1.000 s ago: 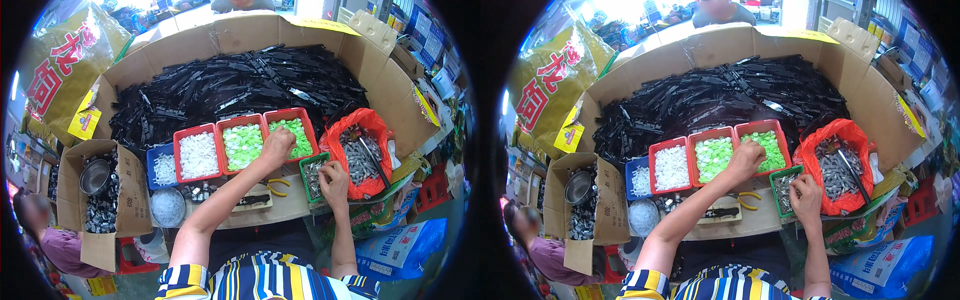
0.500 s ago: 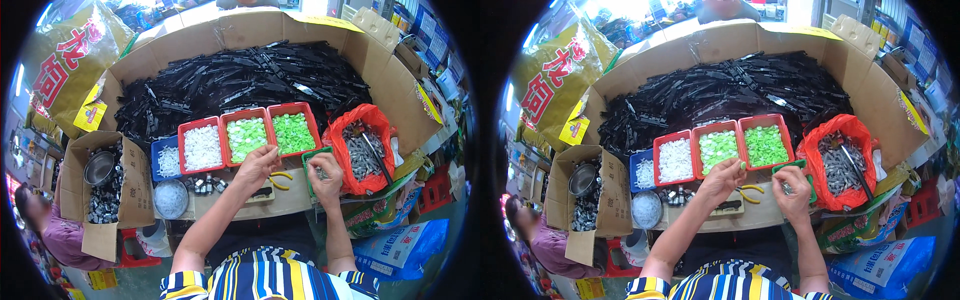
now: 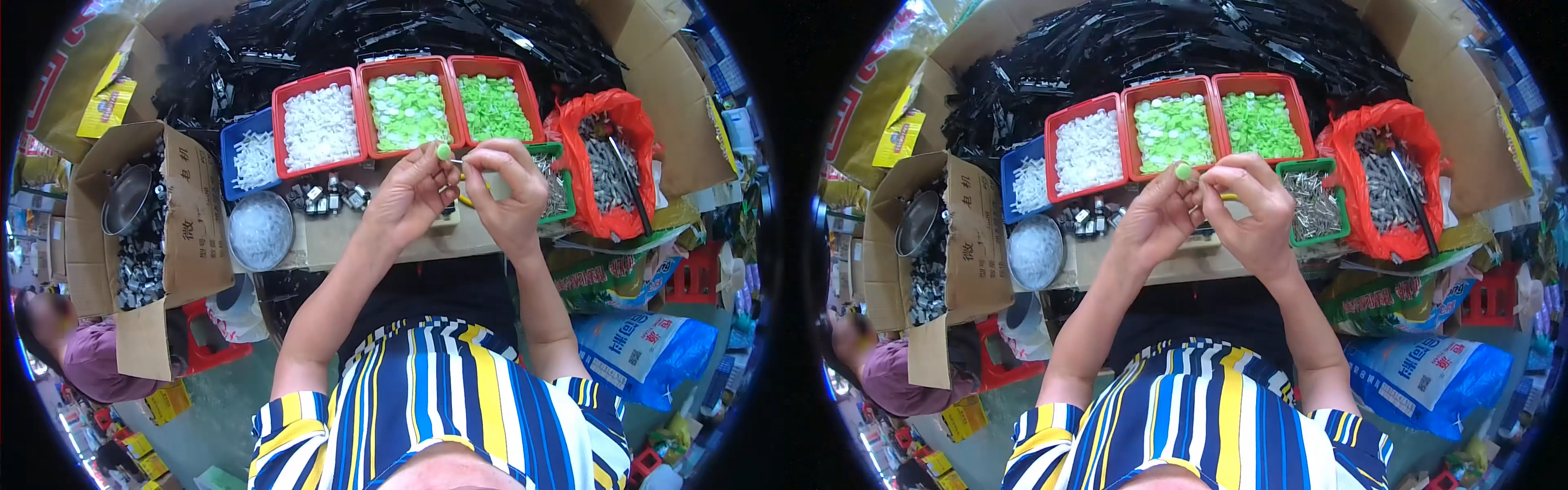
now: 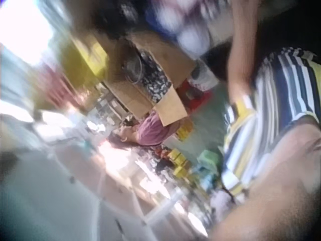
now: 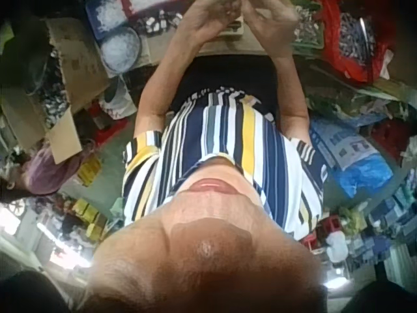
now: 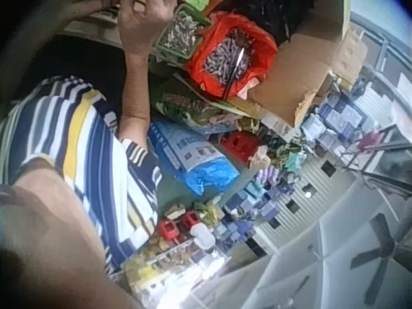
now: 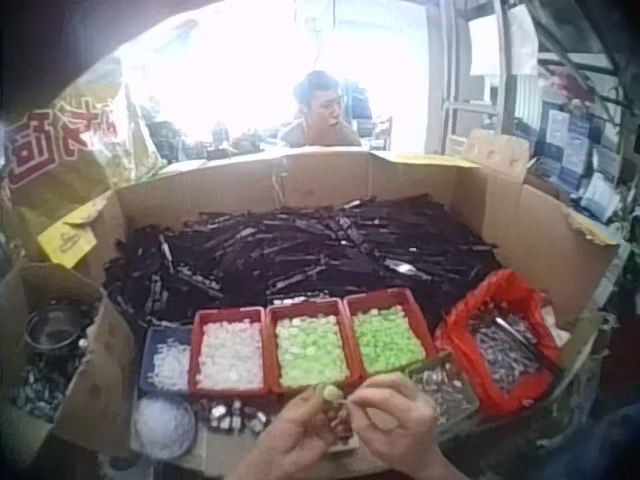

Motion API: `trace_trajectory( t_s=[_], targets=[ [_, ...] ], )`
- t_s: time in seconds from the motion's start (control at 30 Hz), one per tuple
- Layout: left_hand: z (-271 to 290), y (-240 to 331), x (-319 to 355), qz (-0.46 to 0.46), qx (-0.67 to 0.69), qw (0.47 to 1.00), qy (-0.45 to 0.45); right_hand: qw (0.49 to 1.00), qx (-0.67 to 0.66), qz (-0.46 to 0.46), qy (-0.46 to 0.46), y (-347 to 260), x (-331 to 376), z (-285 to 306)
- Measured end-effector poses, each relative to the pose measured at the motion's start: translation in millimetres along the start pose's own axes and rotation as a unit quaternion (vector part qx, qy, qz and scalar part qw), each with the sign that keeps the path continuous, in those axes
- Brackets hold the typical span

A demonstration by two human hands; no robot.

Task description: Assembling small electronic or mechanical components by fitting plastic and metal parts together on a workshop bench.

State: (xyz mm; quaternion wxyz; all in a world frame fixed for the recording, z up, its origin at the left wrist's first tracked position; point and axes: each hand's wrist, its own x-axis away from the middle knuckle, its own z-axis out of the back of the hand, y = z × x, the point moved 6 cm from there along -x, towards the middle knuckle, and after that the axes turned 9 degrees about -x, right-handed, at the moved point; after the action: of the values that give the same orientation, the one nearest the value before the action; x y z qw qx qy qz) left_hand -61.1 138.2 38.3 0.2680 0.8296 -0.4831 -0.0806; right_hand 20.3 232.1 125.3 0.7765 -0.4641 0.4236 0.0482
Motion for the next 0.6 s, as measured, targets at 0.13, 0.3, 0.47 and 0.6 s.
trace_trajectory(
  t_s=[0.13, 0.3, 0.47, 0.6],
  targets=[
    [10, -9, 5, 0.019, 0.011, 0.999, 0.036, 1.0, 0.021, 0.012, -0.008, 6, 10, -9],
    [7, -7, 6, 0.022, 0.007, 0.999, 0.026, 0.999, 0.041, 0.013, -0.001, 10, 10, -10],
    [5, -4, 6, 0.017, -0.059, 0.998, 0.029, 0.996, 0.081, 0.023, -0.005, 4, 6, -7],
    [10, -14, 7, 0.015, -0.098, 0.993, 0.056, 0.993, 0.113, 0.041, -0.013, 7, 18, -5]
  ],
)
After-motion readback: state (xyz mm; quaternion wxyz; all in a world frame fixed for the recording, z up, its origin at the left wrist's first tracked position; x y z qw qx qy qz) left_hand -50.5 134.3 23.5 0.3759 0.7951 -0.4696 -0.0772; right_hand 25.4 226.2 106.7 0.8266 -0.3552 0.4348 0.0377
